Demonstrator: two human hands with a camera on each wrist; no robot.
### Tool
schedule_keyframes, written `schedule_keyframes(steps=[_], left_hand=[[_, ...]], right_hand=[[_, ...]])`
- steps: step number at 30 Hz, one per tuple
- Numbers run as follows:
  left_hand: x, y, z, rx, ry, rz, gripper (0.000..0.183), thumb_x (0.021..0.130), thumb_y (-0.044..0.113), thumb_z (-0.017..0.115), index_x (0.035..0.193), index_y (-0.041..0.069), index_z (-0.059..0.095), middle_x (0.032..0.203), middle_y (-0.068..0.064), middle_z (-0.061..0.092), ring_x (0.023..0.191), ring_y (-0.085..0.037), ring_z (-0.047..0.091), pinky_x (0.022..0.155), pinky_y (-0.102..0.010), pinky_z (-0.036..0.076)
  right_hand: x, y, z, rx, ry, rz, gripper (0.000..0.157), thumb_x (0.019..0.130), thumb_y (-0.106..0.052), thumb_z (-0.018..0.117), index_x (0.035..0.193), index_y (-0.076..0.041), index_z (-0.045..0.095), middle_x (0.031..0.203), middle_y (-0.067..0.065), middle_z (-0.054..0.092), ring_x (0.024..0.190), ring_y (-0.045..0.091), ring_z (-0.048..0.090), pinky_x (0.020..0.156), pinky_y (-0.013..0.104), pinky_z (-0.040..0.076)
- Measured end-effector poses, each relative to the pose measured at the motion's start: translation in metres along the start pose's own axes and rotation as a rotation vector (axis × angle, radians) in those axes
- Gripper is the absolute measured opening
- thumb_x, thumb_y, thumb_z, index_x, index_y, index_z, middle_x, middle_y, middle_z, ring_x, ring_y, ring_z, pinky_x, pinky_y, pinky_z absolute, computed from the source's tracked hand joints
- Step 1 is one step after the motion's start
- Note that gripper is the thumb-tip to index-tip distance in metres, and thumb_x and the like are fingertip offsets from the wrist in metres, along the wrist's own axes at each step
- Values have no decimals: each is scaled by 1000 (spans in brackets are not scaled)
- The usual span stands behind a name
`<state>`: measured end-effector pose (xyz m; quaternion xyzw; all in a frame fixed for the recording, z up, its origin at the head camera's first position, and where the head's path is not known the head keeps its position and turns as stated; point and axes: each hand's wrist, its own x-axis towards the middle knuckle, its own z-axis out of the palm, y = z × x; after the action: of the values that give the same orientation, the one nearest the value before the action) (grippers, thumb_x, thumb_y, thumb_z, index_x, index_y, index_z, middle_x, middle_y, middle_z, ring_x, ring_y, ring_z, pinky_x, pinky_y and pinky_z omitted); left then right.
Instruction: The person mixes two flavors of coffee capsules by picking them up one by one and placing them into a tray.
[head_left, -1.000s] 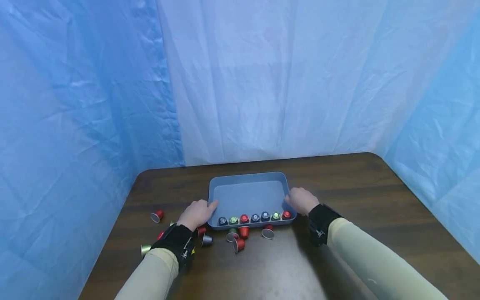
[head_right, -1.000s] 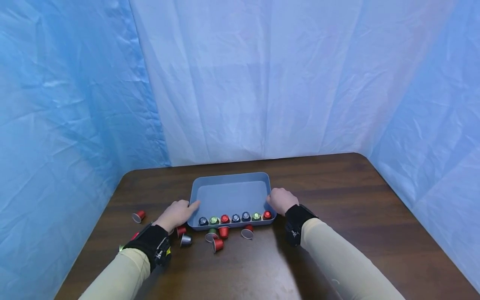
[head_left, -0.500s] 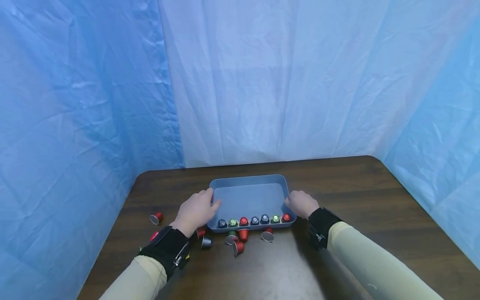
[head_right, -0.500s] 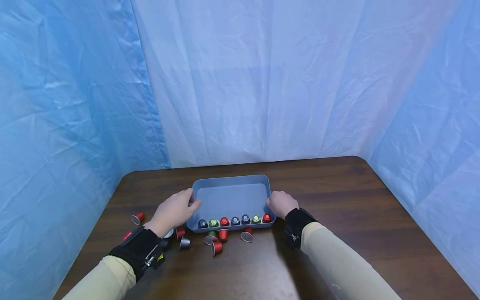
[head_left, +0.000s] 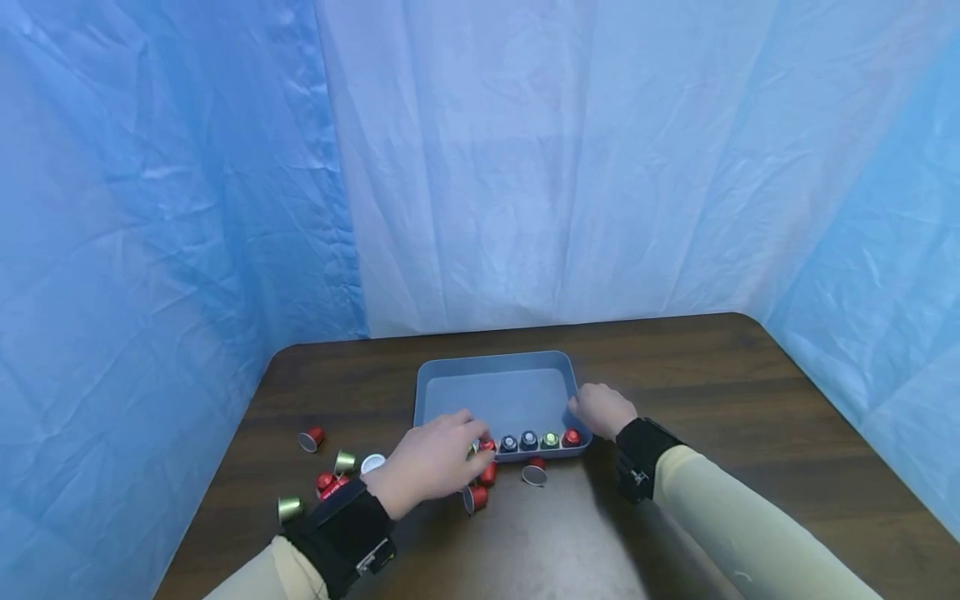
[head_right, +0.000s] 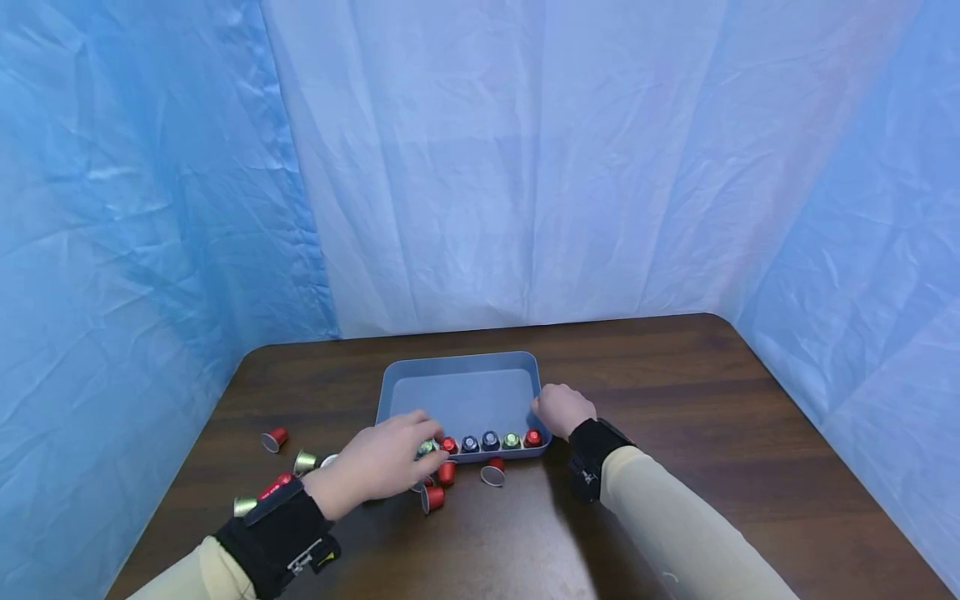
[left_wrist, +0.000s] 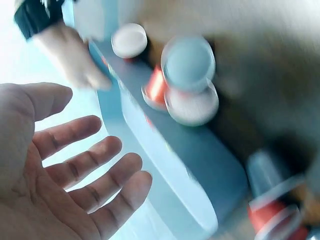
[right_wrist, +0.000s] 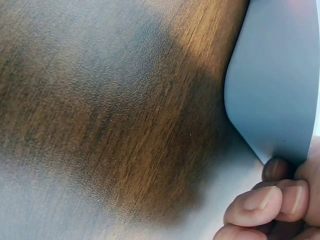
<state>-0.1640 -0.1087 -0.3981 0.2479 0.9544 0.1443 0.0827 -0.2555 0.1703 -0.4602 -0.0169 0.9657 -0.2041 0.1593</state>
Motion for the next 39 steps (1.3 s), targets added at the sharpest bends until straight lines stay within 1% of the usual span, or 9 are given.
schedule_keyframes(steps=[4,7,13,17,20,26,31,34,39], left_hand=[[-2,18,10,56,-31,102,31,97,39,70,123,21,70,107,4,61,87,-10,57,68,-25,50],[-1,29,19,92,-50,167,33,97,39,70,126,22,68,110,5,59,88,-9,57,68,-23,50],[7,40,37,181,-53,251,43,97,40,69,136,24,62,122,1,56,98,-12,62,77,-27,57],[11,44,46,260,-49,297,45,99,40,67,139,23,60,129,-1,54,99,-14,63,77,-30,58],[13,45,50,286,-51,302,43,99,40,66,138,22,61,131,-1,54,99,-14,64,76,-31,58],[15,43,55,270,-64,289,44,99,40,67,138,21,60,128,1,55,97,-13,64,75,-30,58],[17,41,58,269,-67,294,41,100,39,66,136,20,62,132,-1,57,103,-16,65,83,-32,58],[17,40,58,265,-73,307,35,101,34,65,133,19,66,133,-2,58,105,-16,65,86,-32,58],[16,39,59,276,-62,347,24,101,24,67,123,18,72,122,-1,59,94,-10,64,76,-24,57]], right_hand=[[1,0,0,-2,-1,-1,30,104,-27,56,107,1,68,77,9,60,69,23,59,62,31,49],[0,-1,0,0,3,-6,30,104,-27,56,105,0,68,77,9,60,68,23,59,62,31,49],[-1,-2,1,1,10,-8,31,105,-28,55,106,0,68,77,9,60,68,23,59,63,31,51],[-1,-3,2,0,8,-4,30,105,-27,54,104,0,68,76,9,60,67,23,58,62,31,49],[0,-3,2,-1,5,-5,30,105,-27,53,102,0,68,75,9,59,66,23,58,61,31,47],[2,-3,3,-5,3,2,31,104,-28,54,103,0,68,75,9,59,67,24,58,61,32,46],[2,-3,4,-5,-2,16,32,104,-28,54,106,0,68,77,9,60,68,24,59,62,32,47],[1,-3,4,4,-5,21,32,104,-28,54,105,0,68,76,9,60,68,24,59,62,31,47],[1,-3,4,9,-1,22,31,104,-28,53,102,-1,68,75,10,59,66,24,58,60,30,47]])
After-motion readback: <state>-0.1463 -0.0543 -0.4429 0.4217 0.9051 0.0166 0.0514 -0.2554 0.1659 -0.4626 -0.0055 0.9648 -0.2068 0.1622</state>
